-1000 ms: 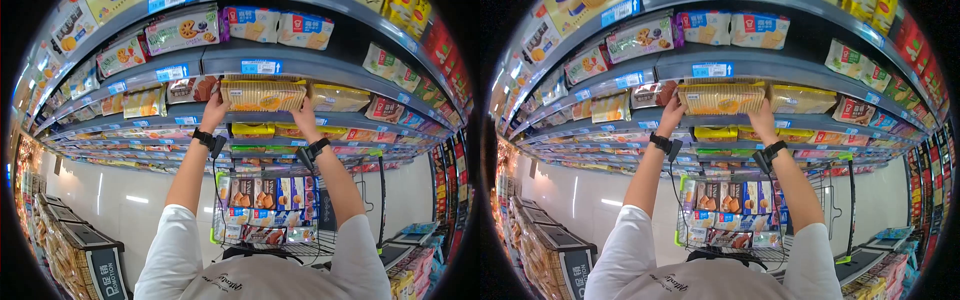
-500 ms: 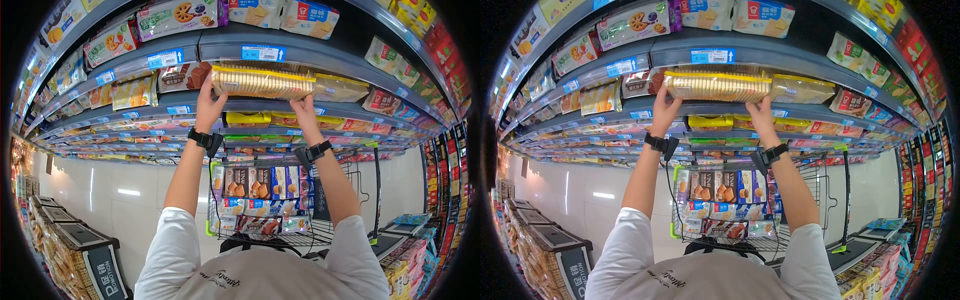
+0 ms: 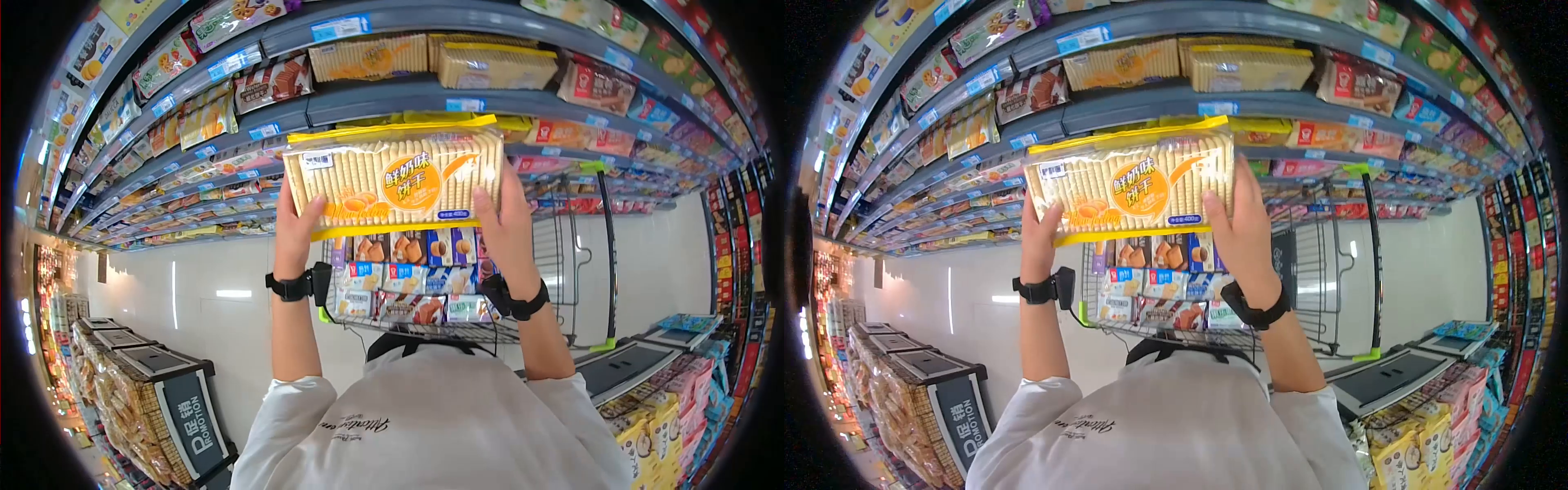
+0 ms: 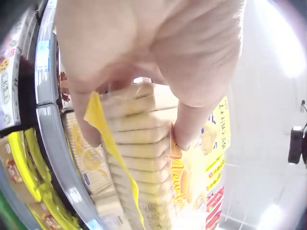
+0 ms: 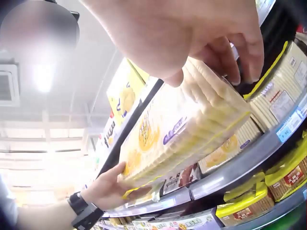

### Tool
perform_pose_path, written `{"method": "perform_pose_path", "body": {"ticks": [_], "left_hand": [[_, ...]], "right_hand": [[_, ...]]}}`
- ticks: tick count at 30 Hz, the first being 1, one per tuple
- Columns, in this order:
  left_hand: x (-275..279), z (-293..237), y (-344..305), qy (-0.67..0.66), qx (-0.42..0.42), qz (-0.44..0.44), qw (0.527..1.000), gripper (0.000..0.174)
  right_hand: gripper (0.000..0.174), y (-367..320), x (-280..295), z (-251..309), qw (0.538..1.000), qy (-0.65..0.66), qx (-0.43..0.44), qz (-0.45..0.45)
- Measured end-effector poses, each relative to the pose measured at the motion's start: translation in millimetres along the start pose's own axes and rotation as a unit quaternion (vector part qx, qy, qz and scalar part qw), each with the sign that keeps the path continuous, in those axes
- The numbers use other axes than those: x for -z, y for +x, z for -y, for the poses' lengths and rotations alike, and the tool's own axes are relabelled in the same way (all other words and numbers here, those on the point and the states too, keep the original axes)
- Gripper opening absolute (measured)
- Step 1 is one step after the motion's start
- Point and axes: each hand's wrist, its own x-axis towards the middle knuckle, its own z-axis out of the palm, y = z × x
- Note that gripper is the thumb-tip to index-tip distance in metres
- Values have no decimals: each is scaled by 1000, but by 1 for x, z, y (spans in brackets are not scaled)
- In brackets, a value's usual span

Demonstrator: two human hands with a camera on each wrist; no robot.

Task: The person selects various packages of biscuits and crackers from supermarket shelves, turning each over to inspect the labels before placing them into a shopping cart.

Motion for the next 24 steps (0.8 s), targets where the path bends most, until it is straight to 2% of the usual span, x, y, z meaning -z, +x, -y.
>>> {"method": "perform_pose_path", "body": {"ticks": [1,2,3,4,6,7,8,10,12,14,15,16,19,24], "left_hand": [[-13,-7,-18,-47,19,-21,999,67],[-26,-13,-35,-94,38,-41,994,67],[-37,-15,-48,-101,38,-46,993,68],[-50,-20,-59,-97,42,-41,994,68],[-74,-31,-80,-166,75,-57,982,70],[-80,-29,-92,-189,63,-25,980,74],[-85,-20,-106,-183,66,-22,981,74],[-96,4,-131,-353,9,38,935,89],[-121,14,-154,-392,33,73,916,104],[-145,13,-179,-374,88,58,921,101],[-156,10,-186,-361,128,46,923,99],[-165,6,-189,-357,129,47,924,99],[-182,-8,-196,-333,108,46,936,86],[-178,-14,-203,-296,88,29,951,77]], "right_hand": [[50,-12,9,-6,979,194,-63,21],[51,-23,17,-11,916,379,-122,38],[53,-32,29,-10,893,424,-149,25],[53,-41,40,-15,892,425,-154,21],[52,-58,60,-22,833,501,-234,7],[51,-66,73,-21,809,525,-265,7],[51,-74,83,-20,805,528,-269,4],[48,-89,99,-22,744,591,-312,-11],[47,-107,107,-26,729,603,-323,-27],[48,-119,118,-23,771,577,-269,-22],[50,-124,125,-19,769,574,-281,-14],[50,-129,127,-19,767,577,-282,-17],[63,-142,140,-17,828,498,-257,-19],[71,-152,147,-20,835,494,-240,2]]}}
